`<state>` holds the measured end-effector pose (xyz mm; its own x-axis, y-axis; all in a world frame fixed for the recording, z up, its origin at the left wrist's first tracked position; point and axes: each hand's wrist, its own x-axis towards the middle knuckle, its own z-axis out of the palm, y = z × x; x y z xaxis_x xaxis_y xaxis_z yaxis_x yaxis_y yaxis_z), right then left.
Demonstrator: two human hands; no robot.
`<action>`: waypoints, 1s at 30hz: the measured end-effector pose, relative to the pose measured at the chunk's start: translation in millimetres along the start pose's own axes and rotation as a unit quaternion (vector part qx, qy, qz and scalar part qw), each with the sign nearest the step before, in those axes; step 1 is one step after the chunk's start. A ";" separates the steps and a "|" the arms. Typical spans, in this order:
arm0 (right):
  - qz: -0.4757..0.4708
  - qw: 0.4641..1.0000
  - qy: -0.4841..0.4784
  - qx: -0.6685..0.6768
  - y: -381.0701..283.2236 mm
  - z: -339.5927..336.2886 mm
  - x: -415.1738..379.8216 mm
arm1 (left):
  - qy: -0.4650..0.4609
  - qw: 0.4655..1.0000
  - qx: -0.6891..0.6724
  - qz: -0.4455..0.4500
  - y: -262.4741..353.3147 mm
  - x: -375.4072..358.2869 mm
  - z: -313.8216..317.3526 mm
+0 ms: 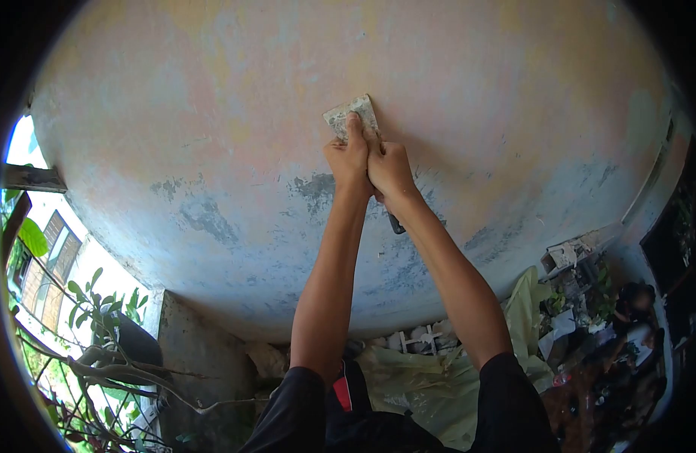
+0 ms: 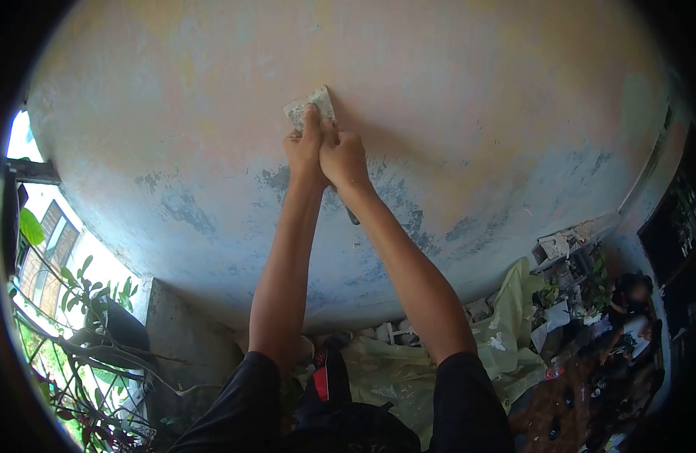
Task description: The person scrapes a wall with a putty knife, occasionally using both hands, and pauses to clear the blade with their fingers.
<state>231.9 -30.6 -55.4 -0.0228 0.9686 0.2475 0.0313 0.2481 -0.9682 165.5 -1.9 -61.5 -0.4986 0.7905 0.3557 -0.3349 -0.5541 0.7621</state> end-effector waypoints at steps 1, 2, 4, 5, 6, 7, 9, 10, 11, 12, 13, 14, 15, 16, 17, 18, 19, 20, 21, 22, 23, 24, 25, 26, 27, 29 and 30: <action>0.001 1.000 0.001 0.001 -0.1 -0.3 1.2 | -0.001 1.000 0.001 -0.001 3.5 -2.0 2.0; -0.016 1.000 0.001 0.009 -0.9 -0.6 3.4 | 0.001 1.000 0.000 -0.011 7.2 -3.3 4.4; -0.031 0.999 0.000 0.020 -3.0 0.2 6.7 | 0.005 1.000 0.003 -0.021 11.5 -2.3 6.7; -0.027 1.000 0.001 0.016 -3.9 0.0 7.7 | 0.004 1.000 0.009 -0.017 11.2 -0.6 7.0; -0.021 1.000 0.002 0.011 -3.5 -0.5 7.8 | 0.005 1.000 0.016 -0.015 9.9 -0.1 6.5; -0.018 1.000 0.001 0.010 -7.7 -1.8 8.6 | 0.007 1.000 0.017 -0.018 11.6 1.3 8.8; -0.062 0.998 -0.002 -0.024 -23.4 -5.0 13.6 | -0.010 0.999 -0.040 0.007 23.0 6.4 20.0; -0.082 0.997 -0.001 0.006 -33.2 -2.8 18.6 | -0.011 0.999 -0.037 0.003 33.4 11.8 25.4; -0.086 0.996 -0.004 0.008 -40.7 -2.4 19.0 | -0.011 0.999 -0.037 0.008 34.9 19.8 27.5; -0.043 0.998 -0.020 0.037 -48.8 -3.1 19.5 | -0.008 0.999 -0.025 0.018 37.4 26.6 29.8; 0.001 0.997 -0.036 0.064 -58.6 -3.4 17.9 | -0.005 0.999 -0.014 0.028 42.3 30.1 32.0; 0.002 0.997 -0.035 0.063 -66.9 -2.5 15.4 | 0.013 1.000 0.017 0.020 47.2 33.9 34.7; -0.005 0.997 -0.034 0.062 -79.5 -2.1 17.1 | 0.010 1.000 0.013 0.024 53.1 40.1 41.0; -0.030 0.997 -0.025 0.059 -93.5 -1.0 20.6 | -0.002 0.999 -0.022 0.036 65.6 43.7 49.2; -0.057 0.996 -0.015 0.060 -108.1 -0.4 26.0 | -0.017 0.997 -0.056 0.050 83.0 47.4 59.0; -0.065 0.996 -0.016 0.062 -127.1 -0.7 35.4 | -0.006 0.998 -0.044 0.043 105.2 53.8 71.9; -0.056 0.996 -0.032 0.057 -147.0 -1.1 45.6 | -0.008 0.998 -0.046 0.052 119.5 61.9 80.6; -0.046 0.996 -0.051 0.049 -160.0 -0.7 50.2 | -0.001 0.999 -0.008 0.048 132.8 67.4 86.9; -0.052 0.996 -0.056 0.048 -165.4 0.5 50.3 | 0.009 0.999 0.031 0.043 143.9 69.9 90.7; -0.051 0.996 -0.052 0.044 -169.2 0.3 49.9 | 0.003 0.998 -0.009 0.070 138.2 76.8 92.5; -0.045 0.997 -0.046 0.041 -167.9 -0.8 49.1 | 0.005 0.997 -0.008 0.071 135.1 72.5 88.6; -0.078 0.995 -0.045 0.034 -156.9 -1.2 45.0 | 0.010 0.996 0.040 0.079 128.6 65.5 82.2; -0.057 0.996 -0.055 0.042 -148.6 -3.5 35.5 | 0.014 0.992 0.084 0.092 124.6 59.5 78.3; -0.046 0.990 -0.123 0.056 -132.3 -12.6 29.2 | 0.033 0.987 0.107 0.112 107.4 58.8 69.4; -0.027 0.987 -0.143 0.065 -115.1 -15.7 19.8 | 0.028 0.992 0.081 0.089 96.8 39.7 59.3; -0.021 0.978 -0.186 0.095 -68.4 -22.4 -1.6 | -0.019 0.998 0.059 0.028 77.7 -2.4 30.8; -0.035 0.974 -0.199 0.104 -39.0 -26.9 -15.9 | -0.035 0.996 0.077 -0.019 64.2 -23.6 13.7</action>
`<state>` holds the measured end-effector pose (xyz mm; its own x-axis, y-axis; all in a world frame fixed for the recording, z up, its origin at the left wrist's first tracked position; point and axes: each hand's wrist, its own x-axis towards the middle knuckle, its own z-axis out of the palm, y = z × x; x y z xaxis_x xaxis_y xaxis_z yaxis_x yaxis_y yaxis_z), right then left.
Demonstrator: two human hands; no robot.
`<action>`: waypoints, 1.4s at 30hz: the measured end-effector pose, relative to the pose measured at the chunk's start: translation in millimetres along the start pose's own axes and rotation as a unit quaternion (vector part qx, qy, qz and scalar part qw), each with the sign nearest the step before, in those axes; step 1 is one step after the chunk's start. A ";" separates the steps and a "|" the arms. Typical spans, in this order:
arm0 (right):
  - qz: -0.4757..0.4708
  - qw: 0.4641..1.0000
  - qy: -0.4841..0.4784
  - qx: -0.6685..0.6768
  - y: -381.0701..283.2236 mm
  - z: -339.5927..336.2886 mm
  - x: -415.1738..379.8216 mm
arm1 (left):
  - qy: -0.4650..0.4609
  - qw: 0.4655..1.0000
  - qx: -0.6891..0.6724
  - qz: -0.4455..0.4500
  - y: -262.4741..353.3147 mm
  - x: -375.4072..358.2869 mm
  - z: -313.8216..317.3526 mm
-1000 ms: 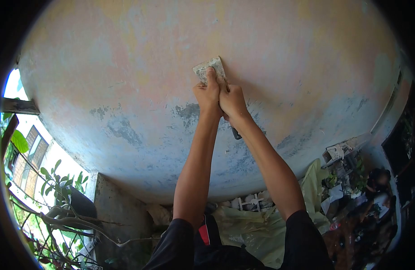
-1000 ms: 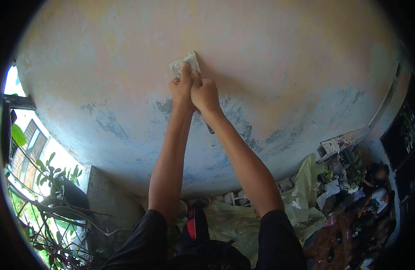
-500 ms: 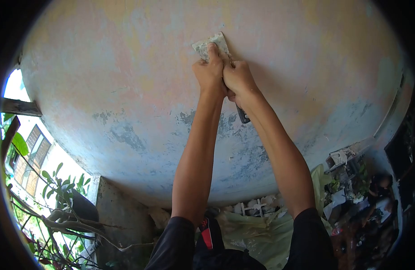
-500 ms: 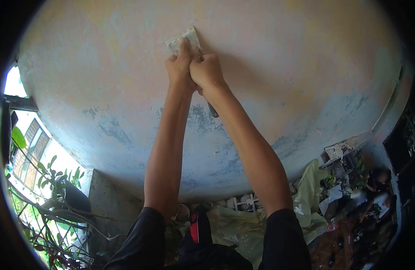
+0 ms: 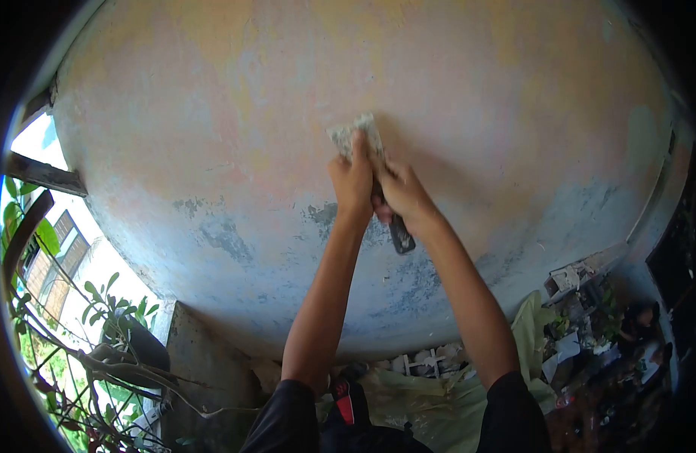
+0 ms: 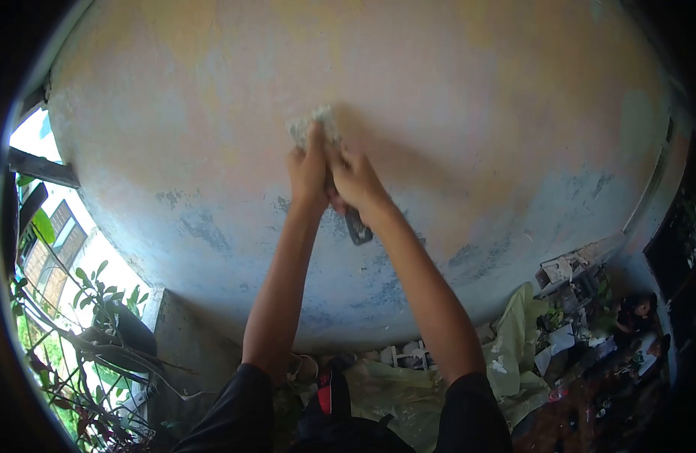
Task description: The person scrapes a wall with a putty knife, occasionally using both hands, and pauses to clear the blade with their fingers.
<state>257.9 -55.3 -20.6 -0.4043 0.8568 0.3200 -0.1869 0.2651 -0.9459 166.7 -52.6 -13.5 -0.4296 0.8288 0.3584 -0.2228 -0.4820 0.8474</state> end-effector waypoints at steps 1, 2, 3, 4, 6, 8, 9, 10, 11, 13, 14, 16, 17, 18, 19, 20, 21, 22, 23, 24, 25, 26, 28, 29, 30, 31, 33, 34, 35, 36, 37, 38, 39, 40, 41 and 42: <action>0.023 0.999 -0.004 0.033 22.2 -1.5 -26.0 | -0.002 0.999 0.035 -0.006 -26.4 -18.0 -15.1; 0.070 0.996 -0.004 0.063 47.7 -4.0 -54.5 | -0.029 0.997 0.074 0.004 -50.5 -47.0 -29.6; 0.108 0.988 -0.003 0.111 78.2 -9.7 -87.2 | -0.066 0.996 0.063 -0.013 -76.5 -80.5 -41.0; 0.145 0.983 0.011 0.114 114.8 -16.6 -121.7 | -0.126 0.987 0.073 -0.071 -102.1 -115.7 -58.9; 0.251 0.958 0.088 0.111 198.5 -31.0 -199.3 | -0.203 0.946 0.068 -0.243 -191.0 -176.2 -101.2; 0.322 0.930 0.173 0.030 268.0 -39.8 -298.5 | -0.279 0.854 0.159 -0.410 -251.6 -251.1 -132.5; 0.363 0.903 0.228 0.010 287.5 -38.2 -342.9 | -0.417 0.770 0.250 -0.413 -299.8 -281.6 -162.6; 0.348 0.895 0.275 -0.048 303.9 -41.3 -389.3 | -0.473 0.742 0.226 -0.418 -311.4 -316.0 -175.5; 0.338 0.883 0.309 -0.107 313.2 -41.5 -439.8 | -0.518 0.715 0.202 -0.424 -314.9 -345.2 -183.2; 0.418 0.815 0.397 -0.064 310.7 -44.0 -529.9 | -0.537 0.651 0.236 -0.481 -311.4 -382.7 -195.6; 0.437 0.770 0.456 -0.087 315.2 -45.8 -577.1 | -0.526 0.615 0.267 -0.523 -311.4 -391.5 -193.7; 0.461 0.667 0.573 -0.121 323.4 -49.0 -670.5 | -0.522 0.592 0.294 -0.540 -315.9 -399.2 -187.3; 0.432 0.660 0.574 -0.219 362.4 -46.3 -737.5 | -0.498 0.581 0.322 -0.557 -314.3 -402.0 -191.4; 0.488 0.604 0.552 -0.302 421.3 -46.3 -820.1 | -0.502 0.576 0.323 -0.559 -318.2 -402.9 -192.2; 0.480 0.561 0.641 -0.209 412.1 -33.3 -859.0 | -0.528 0.569 0.302 -0.554 -327.6 -399.6 -193.9; 0.462 0.509 0.717 -0.114 400.5 -25.6 -877.2 | -0.552 0.563 0.278 -0.548 -341.3 -394.3 -195.4; 0.427 0.433 0.794 -0.002 365.9 -17.8 -872.1 | -0.539 0.553 0.231 -0.592 -369.7 -385.2 -198.7; 0.384 0.342 0.850 0.112 339.1 -2.0 -870.4 | -0.521 0.538 0.186 -0.636 -390.6 -371.6 -208.9; 0.391 0.337 0.849 0.115 334.0 14.4 -869.5 | -0.530 0.553 0.234 -0.599 -393.6 -358.8 -205.6; 0.367 0.306 0.857 0.191 331.9 29.6 -873.4 | -0.538 0.566 0.279 -0.559 -396.5 -349.6 -190.6; 0.337 0.273 0.861 0.265 331.7 41.6 -878.9 | -0.506 0.594 0.271 -0.563 -388.7 -335.7 -177.4; 0.337 0.271 0.862 0.264 334.7 50.8 -879.5 | -0.473 0.624 0.263 -0.564 -377.7 -317.3 -165.9; 0.372 0.234 0.849 0.294 365.4 71.2 -871.8 | -0.453 0.636 0.275 -0.561 -402.1 -272.4 -151.7; 0.471 0.370 0.780 0.181 380.2 80.6 -871.5 | -0.420 0.658 0.264 -0.566 -403.5 -251.5 -146.6; 0.636 0.531 0.542 -0.137 403.7 91.1 -883.2 | -0.386 0.681 0.251 -0.570 -393.0 -235.0 -132.5; 0.693 0.533 0.325 -0.362 417.2 98.3 -875.9 | -0.388 0.685 0.245 -0.566 -397.0 -219.2 -125.0; 0.671 0.518 0.191 -0.495 435.2 108.7 -856.8 | -0.269 0.789 0.135 -0.536 -408.4 -195.3 -116.3; 0.648 0.522 0.188 -0.522 442.7 115.3 -853.3 | -0.268 0.790 0.127 -0.536 -398.5 -198.9 -104.9; 0.648 0.521 0.186 -0.524 457.7 119.3 -857.1 | -0.281 0.817 0.153 -0.479 -374.1 -206.4 -93.0; 0.642 0.553 0.295 -0.441 481.5 123.5 -862.8 | -0.291 0.839 0.184 -0.421 -353.7 -217.8 -89.9; 0.635 0.569 0.343 -0.396 481.7 126.0 -858.6 | -0.337 0.838 0.171 -0.395 -346.0 -232.5 -95.1; 0.623 0.580 0.390 -0.350 481.1 128.6 -853.9 | -0.392 0.812 0.144 -0.409 -335.8 -248.2 -102.4; 0.630 0.590 0.346 -0.367 449.1 119.0 -840.0 | -0.493 0.760 0.166 -0.389 -343.1 -262.4 -116.4; 0.636 0.596 0.303 -0.385 425.3 109.3 -831.3 | -0.512 0.708 0.199 -0.444 -336.4 -280.6 -122.5; 0.634 0.594 0.299 -0.394 410.0 102.5 -824.6 | -0.525 0.680 0.193 -0.474 -358.0 -297.1 -142.5; 0.653 0.592 0.270 -0.389 396.8 95.1 -820.2 | -0.538 0.651 0.186 -0.503 -382.0 -314.6 -167.4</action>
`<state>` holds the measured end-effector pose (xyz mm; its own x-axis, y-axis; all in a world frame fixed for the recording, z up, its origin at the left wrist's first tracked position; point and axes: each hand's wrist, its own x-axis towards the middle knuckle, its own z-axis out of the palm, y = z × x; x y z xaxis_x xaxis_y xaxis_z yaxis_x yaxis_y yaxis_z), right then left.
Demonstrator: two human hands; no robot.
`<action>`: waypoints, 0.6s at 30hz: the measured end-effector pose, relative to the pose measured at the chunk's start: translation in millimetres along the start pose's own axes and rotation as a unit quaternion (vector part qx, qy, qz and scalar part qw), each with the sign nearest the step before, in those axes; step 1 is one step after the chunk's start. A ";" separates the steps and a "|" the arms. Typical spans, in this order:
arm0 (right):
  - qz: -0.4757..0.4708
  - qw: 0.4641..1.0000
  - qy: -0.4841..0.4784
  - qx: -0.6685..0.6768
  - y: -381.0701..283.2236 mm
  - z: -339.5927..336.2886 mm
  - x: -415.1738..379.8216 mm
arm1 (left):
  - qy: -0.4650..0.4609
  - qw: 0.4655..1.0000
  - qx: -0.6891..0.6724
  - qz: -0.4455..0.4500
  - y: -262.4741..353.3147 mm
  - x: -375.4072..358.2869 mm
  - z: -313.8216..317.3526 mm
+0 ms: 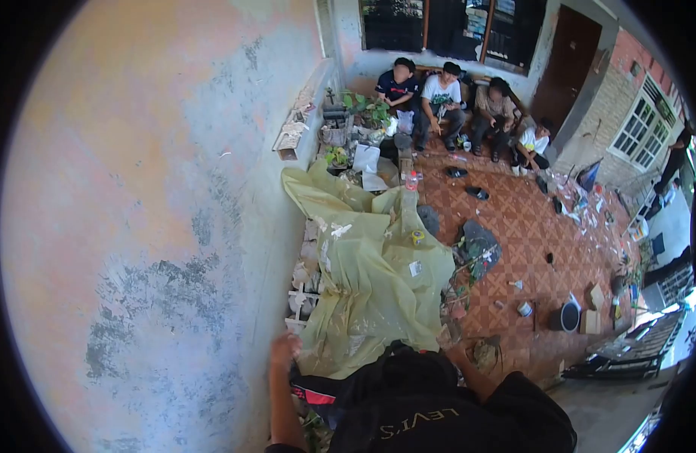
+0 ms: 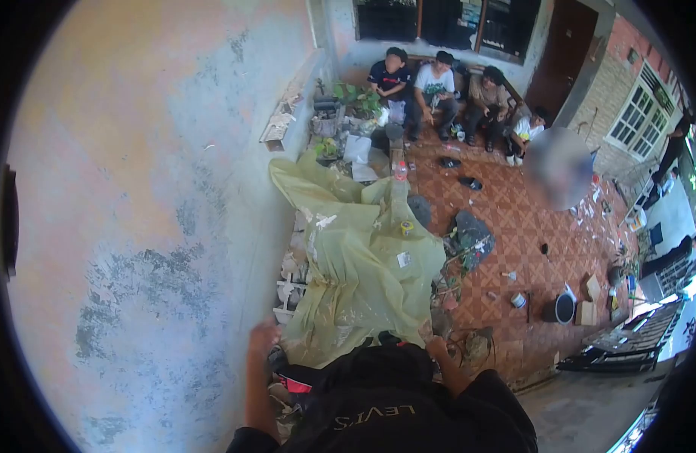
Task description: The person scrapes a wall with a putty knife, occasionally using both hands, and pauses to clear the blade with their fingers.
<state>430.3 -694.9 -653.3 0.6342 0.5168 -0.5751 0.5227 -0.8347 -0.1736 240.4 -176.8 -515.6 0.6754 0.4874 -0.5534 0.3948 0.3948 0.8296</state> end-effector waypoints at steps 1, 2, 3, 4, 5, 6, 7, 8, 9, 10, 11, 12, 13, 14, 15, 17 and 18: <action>0.003 0.999 -0.028 -0.020 -3.1 -11.9 -2.0 | 0.028 0.997 -0.055 -0.037 -23.4 -9.4 7.7; 0.004 0.999 -0.022 -0.027 -8.4 -24.4 -2.4 | 0.052 0.990 -0.109 -0.073 -36.4 -11.3 23.7; 0.063 0.990 0.063 0.107 -17.7 -40.5 -4.8 | 0.050 0.990 -0.116 -0.069 -39.7 -12.8 42.0; 0.117 0.954 0.140 0.238 -23.8 -54.3 -7.3 | 0.078 0.979 -0.167 -0.088 -45.4 -25.0 56.4; 0.111 0.958 0.132 0.229 -24.9 -61.2 -3.1 | 0.112 0.963 -0.218 -0.109 -54.0 -39.7 61.5; 0.126 0.937 0.120 0.302 -28.5 -69.8 5.9 | 0.095 0.975 -0.187 -0.077 -80.8 -31.3 60.6; 0.135 0.915 0.098 0.366 -35.1 -76.7 16.2 | 0.089 0.982 -0.162 -0.045 -114.4 -28.6 54.7; 0.108 0.932 0.072 0.340 -43.2 -88.1 23.8 | 0.094 0.983 -0.153 -0.024 -117.8 -39.6 57.6; 0.097 0.920 0.076 0.373 -54.9 -100.2 28.4 | 0.107 0.983 -0.147 -0.004 -109.7 -46.1 62.9; 0.081 0.906 0.081 0.408 -72.2 -116.0 42.4 | 0.139 0.975 -0.172 -0.031 -95.8 -52.8 68.2; 0.045 0.921 0.055 0.382 -90.7 -131.1 53.5 | 0.166 0.965 -0.196 -0.056 -82.1 -59.3 72.9; 0.043 0.902 0.026 0.429 -110.2 -145.0 57.6 | 0.177 0.962 -0.204 -0.039 -78.2 -62.3 73.2; 0.051 0.876 -0.002 0.480 -130.4 -151.1 62.2 | 0.180 0.962 -0.203 -0.024 -75.8 -66.4 69.0; -0.004 0.889 -0.023 0.457 -150.2 -151.5 75.0 | 0.199 0.956 -0.216 -0.023 -72.9 -69.7 63.5; -0.053 0.897 -0.040 0.437 -168.4 -153.5 87.4 | 0.212 0.946 -0.246 -0.004 -67.5 -72.3 62.8; -0.153 0.892 -0.085 0.417 -217.4 -156.4 104.2 | 0.223 0.933 -0.283 0.013 -58.0 -76.1 62.9; -0.196 0.898 -0.057 0.389 -250.4 -159.6 103.7 | 0.219 0.919 -0.320 0.062 -50.6 -81.4 62.2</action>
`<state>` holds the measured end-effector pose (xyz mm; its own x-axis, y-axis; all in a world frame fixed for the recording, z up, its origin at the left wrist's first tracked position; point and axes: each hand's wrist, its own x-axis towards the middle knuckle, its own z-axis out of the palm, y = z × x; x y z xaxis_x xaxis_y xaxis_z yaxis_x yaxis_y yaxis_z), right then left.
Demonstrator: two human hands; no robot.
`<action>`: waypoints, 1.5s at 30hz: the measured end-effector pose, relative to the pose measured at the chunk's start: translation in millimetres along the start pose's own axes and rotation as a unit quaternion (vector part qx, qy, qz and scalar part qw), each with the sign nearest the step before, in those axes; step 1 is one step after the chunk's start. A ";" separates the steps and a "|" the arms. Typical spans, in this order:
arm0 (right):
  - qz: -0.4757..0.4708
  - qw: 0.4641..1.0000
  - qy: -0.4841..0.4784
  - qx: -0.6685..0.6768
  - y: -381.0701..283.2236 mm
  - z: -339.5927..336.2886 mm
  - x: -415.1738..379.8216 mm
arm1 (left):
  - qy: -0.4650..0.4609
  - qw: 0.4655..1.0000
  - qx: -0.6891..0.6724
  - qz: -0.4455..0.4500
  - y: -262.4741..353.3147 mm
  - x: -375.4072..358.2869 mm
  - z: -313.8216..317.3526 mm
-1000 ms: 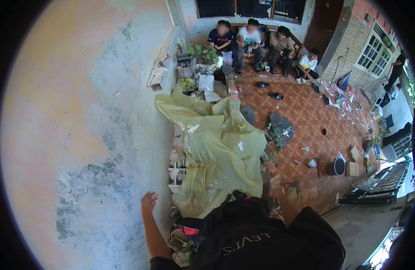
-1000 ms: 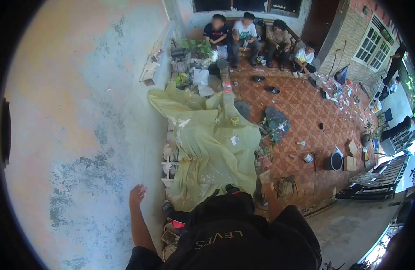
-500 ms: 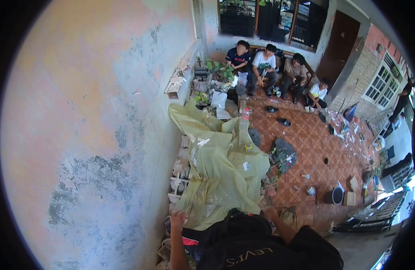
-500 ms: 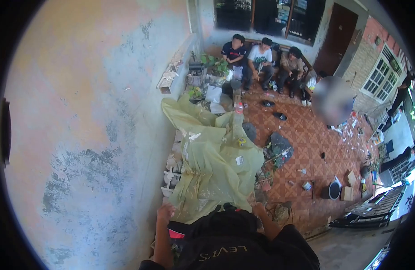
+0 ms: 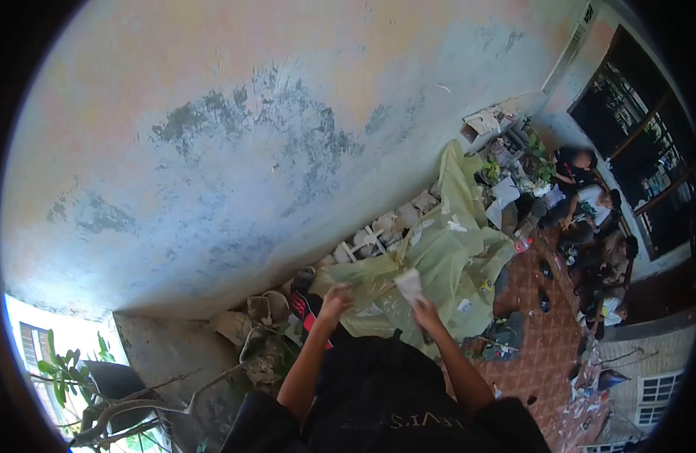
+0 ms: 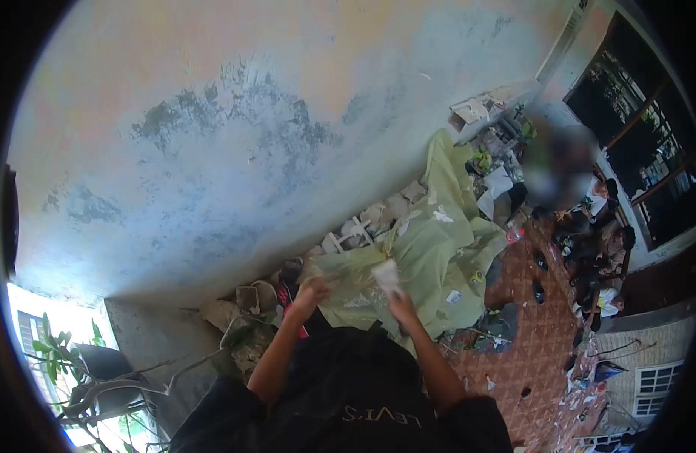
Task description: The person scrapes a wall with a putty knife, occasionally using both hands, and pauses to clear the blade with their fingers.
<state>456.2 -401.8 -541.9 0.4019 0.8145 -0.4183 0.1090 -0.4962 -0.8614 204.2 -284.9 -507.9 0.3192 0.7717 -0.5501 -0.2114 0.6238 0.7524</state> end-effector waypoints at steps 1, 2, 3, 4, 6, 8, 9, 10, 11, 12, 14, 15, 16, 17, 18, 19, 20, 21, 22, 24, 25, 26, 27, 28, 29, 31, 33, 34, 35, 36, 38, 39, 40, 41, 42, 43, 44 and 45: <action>0.018 0.998 -0.054 0.020 -41.8 17.6 2.7 | -0.014 0.998 -0.046 0.033 6.8 -7.5 1.7; 0.049 0.989 -0.125 0.067 -94.7 34.0 -4.8 | -0.016 0.999 -0.044 0.027 17.2 -14.4 5.7; 0.060 0.975 -0.175 0.120 -122.8 54.9 -2.6 | -0.021 0.996 -0.080 0.043 30.7 -21.5 11.8; 0.075 0.967 -0.206 0.133 -152.2 76.1 -1.2 | -0.028 0.991 -0.118 0.062 44.1 -23.2 18.3; -0.055 0.966 -0.231 0.099 -191.6 122.4 2.4 | -0.076 0.985 -0.138 0.071 65.0 -20.9 7.2; -0.254 0.952 -0.170 0.012 -201.5 178.3 20.7 | -0.072 0.976 -0.141 0.148 98.7 -27.0 9.4; -0.354 0.924 -0.133 -0.048 -205.9 199.5 30.1 | -0.019 0.969 -0.123 0.213 125.8 -35.0 17.6; -0.360 0.919 -0.152 -0.050 -232.7 204.0 24.3 | 0.022 0.953 -0.166 0.252 148.3 -36.9 17.5; -0.268 0.935 -0.231 0.005 -278.0 200.4 6.6 | 0.037 0.948 -0.172 0.266 165.4 -41.3 12.4; -0.178 0.933 -0.307 0.052 -312.0 201.4 0.1 | 0.047 0.941 -0.199 0.271 186.2 -42.9 7.5; -0.350 0.905 -0.237 0.055 -337.9 233.7 11.8 | 0.074 0.938 -0.146 0.304 236.5 -49.8 -3.8; -0.477 0.863 -0.137 0.090 -353.2 252.1 14.2 | 0.092 0.923 -0.128 0.350 260.0 -54.1 -1.6; -0.498 0.846 -0.164 0.097 -378.6 259.2 12.6 | 0.090 0.912 -0.100 0.388 282.6 -55.9 -5.1; -0.429 0.877 -0.205 0.070 -407.5 253.8 7.3 | 0.081 0.902 -0.068 0.418 305.2 -56.9 -7.8; -0.355 0.903 -0.237 0.038 -433.4 251.4 0.7 | 0.087 0.894 -0.069 0.435 326.5 -62.3 -9.7; -0.368 0.897 -0.242 0.038 -458.2 251.9 -6.4 | 0.095 0.889 -0.056 0.445 347.8 -70.7 -6.6; -0.389 0.891 -0.230 0.030 -484.5 252.0 -11.0 | 0.101 0.884 -0.043 0.454 368.8 -76.0 -3.5; -0.404 0.888 -0.218 0.022 -503.8 253.1 -13.6 | 0.101 0.880 -0.042 0.462 385.1 -79.0 -1.8; -0.412 0.884 -0.220 0.022 -519.5 256.7 -11.9 | 0.072 0.870 -0.067 0.483 401.2 -81.4 -0.7; -0.476 0.862 -0.169 0.045 -547.8 265.4 -8.7 | 0.045 0.855 -0.088 0.510 430.0 -85.7 0.6; -0.502 0.851 -0.143 0.056 -557.2 265.2 -15.3 | 0.046 0.855 -0.074 0.511 439.2 -87.9 2.1; -0.506 0.848 -0.145 0.058 -565.9 262.1 -20.9 | 0.045 0.854 -0.058 0.514 448.7 -89.8 4.4; -0.482 0.852 -0.177 0.099 -575.9 255.9 -24.7 | 0.044 0.851 -0.056 0.520 458.3 -90.8 8.8; -0.456 0.854 -0.208 0.139 -585.6 248.4 -31.0 | 0.060 0.839 -0.067 0.537 465.6 -90.5 13.9; -0.460 0.852 -0.208 0.139 -594.2 244.6 -33.0 | 0.075 0.825 -0.079 0.554 473.2 -90.6 17.7; -0.441 0.867 -0.206 0.106 -607.6 240.5 -35.1 | 0.112 0.820 -0.060 0.559 485.8 -95.0 21.6; -0.453 0.862 -0.197 0.111 -616.6 242.8 -33.8 | 0.168 0.810 -0.049 0.560 494.2 -101.0 26.2; -0.459 0.864 -0.180 0.097 -620.7 243.7 -33.4 | 0.166 0.809 -0.047 0.562 498.7 -100.5 26.3; -0.463 0.867 -0.163 0.083 -622.1 244.6 -32.7 | 0.149 0.807 -0.053 0.569 501.7 -99.2 26.2; -0.463 0.867 -0.163 0.084 -621.4 245.9 -32.5 | 0.133 0.805 -0.061 0.575 502.4 -97.9 25.7; -0.489 0.851 -0.157 0.108 -626.6 248.1 -31.9 | 0.118 0.800 -0.085 0.581 506.7 -91.5 25.5; -0.491 0.850 -0.157 0.109 -628.0 248.0 -31.3 | 0.105 0.798 -0.108 0.583 507.9 -88.3 25.2; -0.491 0.846 -0.169 0.117 -628.3 247.1 -30.6 | 0.105 0.798 -0.107 0.584 508.9 -88.1 27.3; -0.490 0.844 -0.181 0.125 -628.3 246.1 -29.6 | 0.105 0.798 -0.131 0.579 509.0 -87.3 30.0; -0.489 0.844 -0.181 0.127 -628.5 245.3 -28.6 | 0.104 0.798 -0.156 0.572 508.9 -86.5 32.5; -0.479 0.848 -0.189 0.123 -630.2 244.2 -28.5 | 0.103 0.798 -0.154 0.573 510.0 -83.9 33.6; -0.468 0.853 -0.198 0.120 -630.8 242.9 -28.6 | 0.104 0.790 -0.166 0.581 510.0 -81.4 34.3; -0.470 0.852 -0.198 0.122 -633.2 241.8 -28.7 | 0.104 0.780 -0.177 0.591 512.4 -79.9 34.3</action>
<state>155.8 -38.4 -54.1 -0.1020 0.8790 0.4658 0.0011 0.4683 -0.8836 102.1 -31.1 -66.1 -0.4404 0.8147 0.3773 -0.4980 -0.5713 0.6524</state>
